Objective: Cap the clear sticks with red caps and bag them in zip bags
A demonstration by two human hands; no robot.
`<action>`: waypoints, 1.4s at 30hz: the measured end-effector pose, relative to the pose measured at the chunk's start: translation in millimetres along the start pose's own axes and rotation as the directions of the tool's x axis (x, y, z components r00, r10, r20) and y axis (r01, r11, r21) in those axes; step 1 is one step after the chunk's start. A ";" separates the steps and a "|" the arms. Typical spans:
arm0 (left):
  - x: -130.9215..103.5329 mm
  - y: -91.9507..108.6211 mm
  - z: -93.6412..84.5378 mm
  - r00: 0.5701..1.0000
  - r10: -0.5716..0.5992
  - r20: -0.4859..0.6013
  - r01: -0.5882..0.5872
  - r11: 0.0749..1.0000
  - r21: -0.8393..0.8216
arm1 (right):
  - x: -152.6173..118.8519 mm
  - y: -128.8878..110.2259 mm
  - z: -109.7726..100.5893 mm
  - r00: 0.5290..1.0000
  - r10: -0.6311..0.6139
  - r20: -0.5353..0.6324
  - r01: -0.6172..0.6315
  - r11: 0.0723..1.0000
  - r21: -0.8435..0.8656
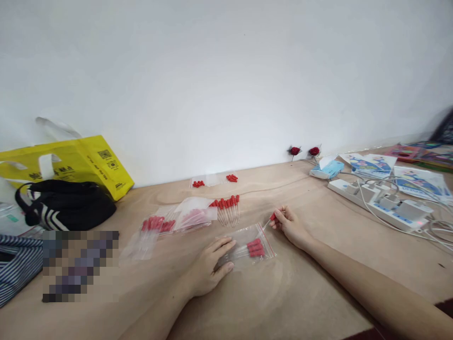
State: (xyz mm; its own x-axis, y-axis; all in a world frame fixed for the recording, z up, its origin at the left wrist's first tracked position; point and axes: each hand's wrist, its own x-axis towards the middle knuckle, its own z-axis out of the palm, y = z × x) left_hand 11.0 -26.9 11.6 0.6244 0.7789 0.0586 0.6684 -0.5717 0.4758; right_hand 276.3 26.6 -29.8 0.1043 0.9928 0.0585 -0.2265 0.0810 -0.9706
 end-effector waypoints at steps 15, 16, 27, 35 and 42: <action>0.6 2.1 -1.3 0.999 -0.028 0.027 0.028 0.999 0.027 | -28.2 -11.4 24.2 0.936 0.234 0.262 -0.249 0.968 0.023; 0.7 1.9 -1.2 0.999 -0.025 0.026 0.024 0.999 0.028 | -28.1 -10.8 24.6 0.931 0.240 0.277 -0.240 0.970 -0.032; 1.5 -0.5 0.9 1.000 0.009 0.002 -0.009 1.000 0.008 | -24.2 -4.8 34.1 0.917 0.210 0.339 -0.128 0.960 -0.251; -0.2 -3.0 3.4 1.000 0.018 -0.015 -0.018 0.999 -0.041 | 30.8 -10.9 21.6 0.990 0.118 0.082 -0.066 0.878 -0.474; 0.0 -3.1 1.6 1.000 0.020 -0.011 -0.020 0.999 -0.035 | 96.5 4.4 69.6 0.985 0.174 0.007 -0.146 0.850 -0.506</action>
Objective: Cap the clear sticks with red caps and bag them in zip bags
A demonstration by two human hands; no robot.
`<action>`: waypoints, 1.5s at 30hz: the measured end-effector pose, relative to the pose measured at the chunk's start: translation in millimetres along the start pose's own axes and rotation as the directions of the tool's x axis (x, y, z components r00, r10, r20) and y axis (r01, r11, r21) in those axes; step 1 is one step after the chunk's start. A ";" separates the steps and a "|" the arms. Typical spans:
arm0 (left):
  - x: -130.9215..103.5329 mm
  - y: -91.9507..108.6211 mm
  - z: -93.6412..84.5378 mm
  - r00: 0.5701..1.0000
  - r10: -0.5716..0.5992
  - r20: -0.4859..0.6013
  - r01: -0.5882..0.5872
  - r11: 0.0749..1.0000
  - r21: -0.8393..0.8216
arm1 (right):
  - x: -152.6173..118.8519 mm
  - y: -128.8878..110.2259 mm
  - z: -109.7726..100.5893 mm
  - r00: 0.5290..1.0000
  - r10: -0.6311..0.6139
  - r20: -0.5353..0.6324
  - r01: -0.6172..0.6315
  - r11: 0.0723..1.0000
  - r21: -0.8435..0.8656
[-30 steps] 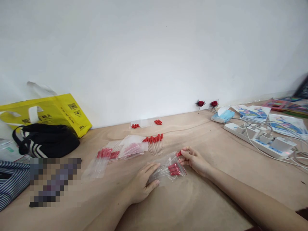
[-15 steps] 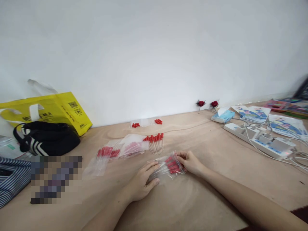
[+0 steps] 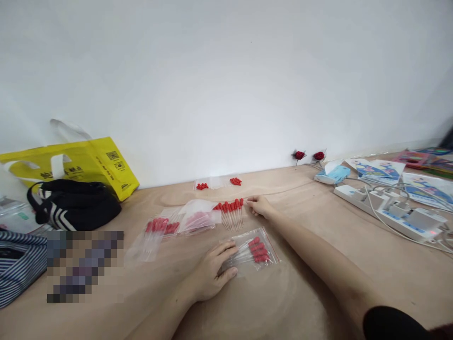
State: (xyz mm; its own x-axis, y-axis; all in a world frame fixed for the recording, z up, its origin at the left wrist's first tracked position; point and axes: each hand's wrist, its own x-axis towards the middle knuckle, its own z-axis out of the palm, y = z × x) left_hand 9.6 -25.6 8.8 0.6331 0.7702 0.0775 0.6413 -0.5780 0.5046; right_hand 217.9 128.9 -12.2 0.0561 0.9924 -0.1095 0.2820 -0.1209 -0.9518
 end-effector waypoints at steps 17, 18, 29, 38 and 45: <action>1.3 -2.5 1.8 1.000 0.026 -0.017 -0.026 1.000 -0.010 | 0.3 15.2 -22.4 0.998 0.012 -0.055 0.017 0.874 0.485; 1.4 -2.3 1.6 1.000 0.026 -0.016 -0.026 1.000 -0.009 | -7.3 20.2 -30.6 0.994 0.007 -0.105 0.049 0.850 0.525; 1.9 2.4 -3.0 1.000 0.008 -0.016 -0.008 1.000 -0.007 | -83.5 53.4 -70.0 0.938 -0.098 -0.331 0.283 0.768 0.575; 2.0 4.1 -2.9 1.000 0.008 -0.029 -0.008 1.000 -0.006 | -91.7 47.2 -56.7 0.947 -0.142 -0.289 0.271 0.835 0.478; 1.6 3.3 -2.5 1.000 0.001 -0.020 0.000 1.000 0.001 | -98.2 44.7 -49.8 0.972 -0.051 -0.230 0.181 0.787 0.590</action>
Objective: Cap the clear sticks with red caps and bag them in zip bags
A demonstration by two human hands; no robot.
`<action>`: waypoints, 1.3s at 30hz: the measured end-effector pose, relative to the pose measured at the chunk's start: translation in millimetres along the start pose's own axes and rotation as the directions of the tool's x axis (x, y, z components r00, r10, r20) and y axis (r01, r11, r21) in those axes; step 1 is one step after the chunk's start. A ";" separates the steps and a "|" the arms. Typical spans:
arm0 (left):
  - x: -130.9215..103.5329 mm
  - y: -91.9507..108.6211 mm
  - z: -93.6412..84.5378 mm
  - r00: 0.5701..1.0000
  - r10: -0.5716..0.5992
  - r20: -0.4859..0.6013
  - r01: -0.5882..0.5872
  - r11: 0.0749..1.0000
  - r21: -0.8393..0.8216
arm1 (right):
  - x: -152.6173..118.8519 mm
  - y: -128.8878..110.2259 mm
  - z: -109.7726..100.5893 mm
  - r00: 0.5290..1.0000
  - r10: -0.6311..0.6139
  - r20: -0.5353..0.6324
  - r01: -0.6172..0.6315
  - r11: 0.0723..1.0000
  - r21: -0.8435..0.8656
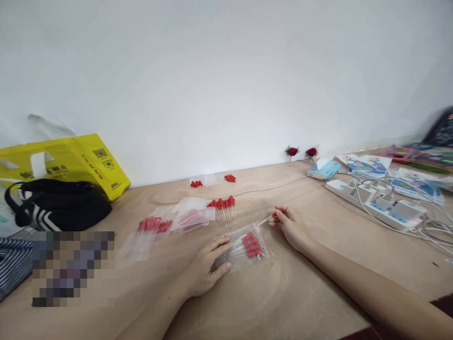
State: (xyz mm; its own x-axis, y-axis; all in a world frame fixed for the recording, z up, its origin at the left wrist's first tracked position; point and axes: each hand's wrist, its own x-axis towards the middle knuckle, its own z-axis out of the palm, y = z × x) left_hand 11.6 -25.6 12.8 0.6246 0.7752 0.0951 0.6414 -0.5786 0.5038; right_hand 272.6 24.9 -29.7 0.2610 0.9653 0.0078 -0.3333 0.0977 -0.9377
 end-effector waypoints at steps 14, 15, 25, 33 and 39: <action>0.1 1.3 1.1 1.000 0.001 -0.017 -0.001 1.000 -0.007 | -19.9 -5.4 19.9 0.918 0.182 0.352 -0.056 0.939 -0.340; 0.0 1.3 1.3 1.000 0.002 -0.019 -0.003 1.000 -0.011 | -19.3 -3.9 20.4 0.913 0.191 0.361 -0.055 0.933 -0.354; -0.1 2.9 -0.2 1.000 0.001 -0.026 -0.001 1.000 0.007 | -14.9 10.5 28.4 0.880 0.144 0.452 0.090 0.885 -0.458; -0.5 0.6 1.1 1.000 -0.004 -0.014 0.004 1.000 0.006 | -12.0 7.7 28.6 0.929 0.069 0.364 0.158 0.815 -0.557; -0.4 1.2 0.6 1.000 0.011 -0.015 -0.011 1.000 0.007 | -8.6 -0.7 26.4 0.878 0.115 0.464 0.141 0.865 -0.481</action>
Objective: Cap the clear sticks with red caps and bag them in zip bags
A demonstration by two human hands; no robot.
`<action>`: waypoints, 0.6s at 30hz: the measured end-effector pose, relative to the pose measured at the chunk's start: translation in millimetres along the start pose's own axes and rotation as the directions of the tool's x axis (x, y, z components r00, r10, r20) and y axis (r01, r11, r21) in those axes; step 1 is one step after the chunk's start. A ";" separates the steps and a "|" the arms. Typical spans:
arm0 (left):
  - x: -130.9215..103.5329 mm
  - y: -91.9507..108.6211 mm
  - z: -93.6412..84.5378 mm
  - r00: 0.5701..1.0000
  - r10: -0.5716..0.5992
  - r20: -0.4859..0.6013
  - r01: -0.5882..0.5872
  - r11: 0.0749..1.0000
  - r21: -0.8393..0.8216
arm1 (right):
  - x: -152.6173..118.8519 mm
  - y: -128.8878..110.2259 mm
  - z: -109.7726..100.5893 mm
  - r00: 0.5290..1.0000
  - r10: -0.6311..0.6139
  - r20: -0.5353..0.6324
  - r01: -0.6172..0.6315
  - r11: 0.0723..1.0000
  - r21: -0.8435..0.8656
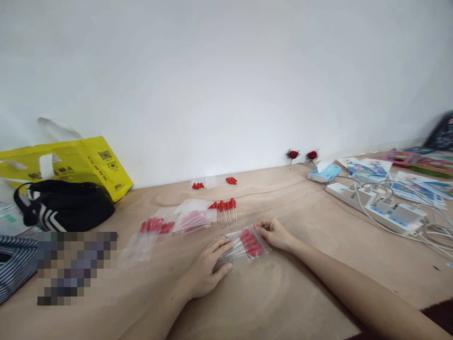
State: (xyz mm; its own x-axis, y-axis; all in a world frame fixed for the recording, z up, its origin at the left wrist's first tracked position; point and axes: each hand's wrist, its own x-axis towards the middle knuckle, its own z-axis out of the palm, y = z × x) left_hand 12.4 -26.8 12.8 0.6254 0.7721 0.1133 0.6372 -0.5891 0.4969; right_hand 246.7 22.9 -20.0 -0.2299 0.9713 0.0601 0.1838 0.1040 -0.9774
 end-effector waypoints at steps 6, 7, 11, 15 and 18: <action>0.0 -2.1 1.1 1.000 0.015 0.009 -0.016 1.000 0.010 | 5.1 7.4 -6.7 0.993 -0.011 -0.120 -0.010 0.984 -0.178; 0.1 -2.1 1.6 1.000 0.030 0.004 -0.030 1.000 0.008 | 5.8 9.6 -5.3 0.995 -0.014 -0.094 -0.004 0.983 -0.181; 0.9 -3.7 4.9 0.995 0.045 -0.085 -0.044 0.999 0.006 | 5.4 11.4 -4.2 0.999 0.033 -0.026 -0.033 0.999 -0.002; 3.2 -13.9 3.3 0.945 0.031 -0.326 0.001 0.995 0.099 | 0.2 3.5 -31.1 0.990 0.101 0.095 -0.116 0.980 0.162; 6.9 -27.5 -4.8 0.873 0.062 -0.483 0.070 0.965 0.252 | -0.6 2.8 -66.9 0.995 0.079 0.058 -0.090 0.966 0.243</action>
State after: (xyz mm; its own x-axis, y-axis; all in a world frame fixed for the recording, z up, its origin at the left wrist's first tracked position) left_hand -3.0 -4.1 4.1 0.3681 0.7527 0.5458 0.7724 -0.5743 0.2712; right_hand 311.3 36.8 -9.2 -0.2697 0.9625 -0.0288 -0.0342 -0.0394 -0.9986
